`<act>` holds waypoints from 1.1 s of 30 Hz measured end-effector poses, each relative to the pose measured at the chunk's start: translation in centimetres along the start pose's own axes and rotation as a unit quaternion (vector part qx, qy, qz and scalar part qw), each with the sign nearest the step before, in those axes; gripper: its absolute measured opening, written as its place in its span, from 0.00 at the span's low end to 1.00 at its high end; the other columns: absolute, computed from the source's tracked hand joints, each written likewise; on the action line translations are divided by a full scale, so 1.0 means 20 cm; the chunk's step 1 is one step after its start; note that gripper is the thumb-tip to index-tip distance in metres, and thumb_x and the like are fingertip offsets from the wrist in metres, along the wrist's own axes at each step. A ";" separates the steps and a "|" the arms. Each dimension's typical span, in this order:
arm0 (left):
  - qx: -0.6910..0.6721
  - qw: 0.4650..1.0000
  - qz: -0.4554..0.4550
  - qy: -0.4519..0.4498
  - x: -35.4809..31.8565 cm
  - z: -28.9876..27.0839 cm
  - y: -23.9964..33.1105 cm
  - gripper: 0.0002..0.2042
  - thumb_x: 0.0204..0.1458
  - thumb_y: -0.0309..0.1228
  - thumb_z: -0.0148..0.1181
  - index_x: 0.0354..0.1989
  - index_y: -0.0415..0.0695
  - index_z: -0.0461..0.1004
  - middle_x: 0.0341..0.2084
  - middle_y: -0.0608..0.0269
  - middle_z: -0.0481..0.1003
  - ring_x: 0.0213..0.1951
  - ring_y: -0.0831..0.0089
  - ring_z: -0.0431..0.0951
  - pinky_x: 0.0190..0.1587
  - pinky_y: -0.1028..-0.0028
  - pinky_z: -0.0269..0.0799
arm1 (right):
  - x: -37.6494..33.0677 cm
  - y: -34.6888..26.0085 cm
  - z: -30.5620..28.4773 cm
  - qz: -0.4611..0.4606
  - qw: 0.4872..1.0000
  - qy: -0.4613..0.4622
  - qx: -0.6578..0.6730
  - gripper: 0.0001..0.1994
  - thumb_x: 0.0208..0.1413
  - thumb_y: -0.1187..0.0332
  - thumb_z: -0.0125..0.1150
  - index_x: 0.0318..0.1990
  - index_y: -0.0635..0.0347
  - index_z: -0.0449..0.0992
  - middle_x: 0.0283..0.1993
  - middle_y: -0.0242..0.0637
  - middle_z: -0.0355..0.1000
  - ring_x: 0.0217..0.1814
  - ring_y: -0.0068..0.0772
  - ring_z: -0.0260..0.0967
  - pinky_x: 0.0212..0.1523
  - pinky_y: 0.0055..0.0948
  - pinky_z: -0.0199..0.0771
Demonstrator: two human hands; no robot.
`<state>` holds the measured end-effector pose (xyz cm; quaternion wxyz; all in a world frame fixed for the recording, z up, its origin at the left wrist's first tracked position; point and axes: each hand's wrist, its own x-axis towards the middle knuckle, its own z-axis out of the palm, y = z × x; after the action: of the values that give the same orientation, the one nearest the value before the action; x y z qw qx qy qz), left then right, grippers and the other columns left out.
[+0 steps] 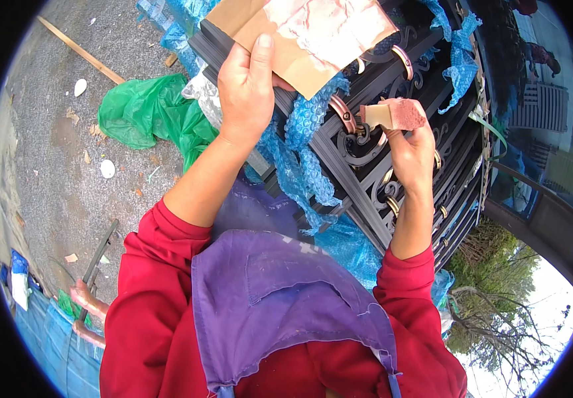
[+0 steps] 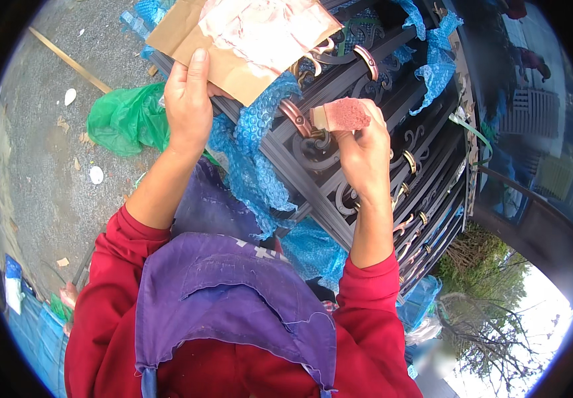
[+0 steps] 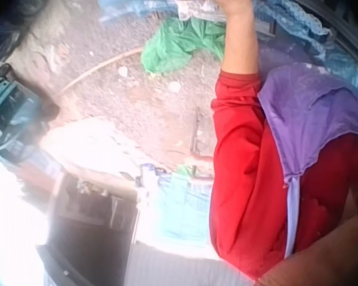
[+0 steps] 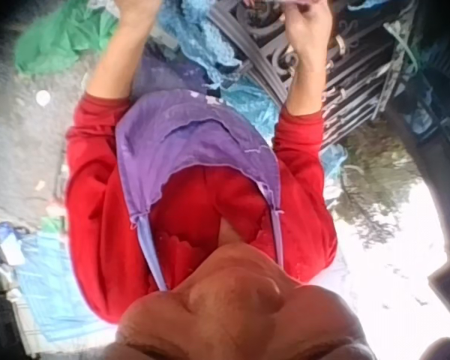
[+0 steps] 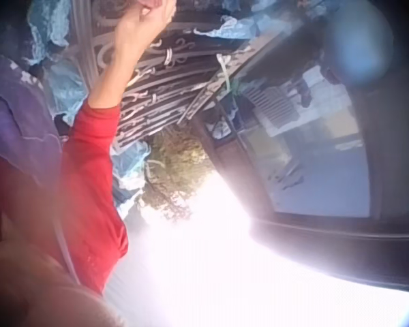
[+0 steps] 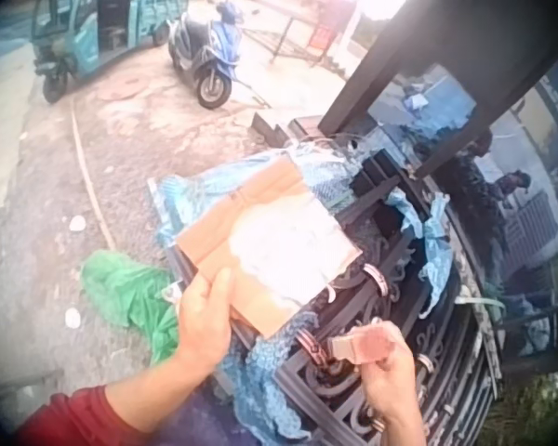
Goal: The person rubs a pinkish substance onto a metal gate using a sponge and a cardboard palette, then uses a brush to apply more of the substance. The person moves around the gate, treating different sections.
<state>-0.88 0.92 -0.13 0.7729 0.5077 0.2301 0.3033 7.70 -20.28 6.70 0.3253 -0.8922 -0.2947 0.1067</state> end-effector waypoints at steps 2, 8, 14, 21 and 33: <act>-0.011 1.000 -0.003 -0.003 0.00 0.01 0.00 0.17 0.62 0.38 0.44 0.48 0.34 0.65 0.36 0.56 0.74 0.31 0.74 0.78 0.30 0.78 0.76 | 0.00 0.00 0.04 0.041 0.995 0.014 0.085 0.10 0.47 0.79 0.57 0.39 0.62 0.75 0.37 0.39 0.70 0.41 0.39 0.65 0.44 0.32 0.63; -0.044 0.999 -0.019 0.024 0.02 0.02 0.05 0.15 0.61 0.37 0.46 0.47 0.36 0.66 0.36 0.59 0.74 0.33 0.77 0.77 0.34 0.80 0.74 | 0.05 0.00 0.07 -0.032 0.998 -0.016 -0.053 0.10 0.47 0.79 0.57 0.39 0.63 0.75 0.37 0.39 0.70 0.41 0.42 0.66 0.48 0.34 0.61; -0.063 0.997 0.021 0.027 0.03 0.09 0.05 0.14 0.60 0.37 0.48 0.46 0.39 0.67 0.28 0.69 0.71 0.23 0.87 0.65 0.25 0.86 0.60 | 0.07 0.04 0.06 -0.052 0.998 -0.012 0.025 0.13 0.44 0.83 0.56 0.38 0.60 0.76 0.39 0.36 0.70 0.46 0.35 0.67 0.49 0.30 0.64; -0.022 0.999 0.044 0.007 0.05 0.08 -0.02 0.14 0.61 0.37 0.47 0.47 0.39 0.67 0.31 0.70 0.71 0.26 0.88 0.66 0.25 0.85 0.59 | 0.09 0.07 0.01 -0.086 0.994 -0.030 -0.060 0.14 0.43 0.85 0.55 0.37 0.59 0.77 0.38 0.34 0.71 0.44 0.36 0.66 0.48 0.31 0.64; -0.043 0.997 0.069 0.007 0.06 0.09 -0.04 0.13 0.61 0.36 0.48 0.46 0.40 0.67 0.31 0.70 0.70 0.26 0.90 0.63 0.24 0.85 0.55 | -0.01 0.10 -0.02 -0.008 0.998 0.024 0.061 0.16 0.38 0.86 0.56 0.37 0.59 0.76 0.38 0.35 0.71 0.48 0.38 0.67 0.53 0.34 0.63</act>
<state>1.39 0.44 -0.21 0.7696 0.4868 0.1868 0.3685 8.55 -21.76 5.71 0.3874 -0.8704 -0.2869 0.1000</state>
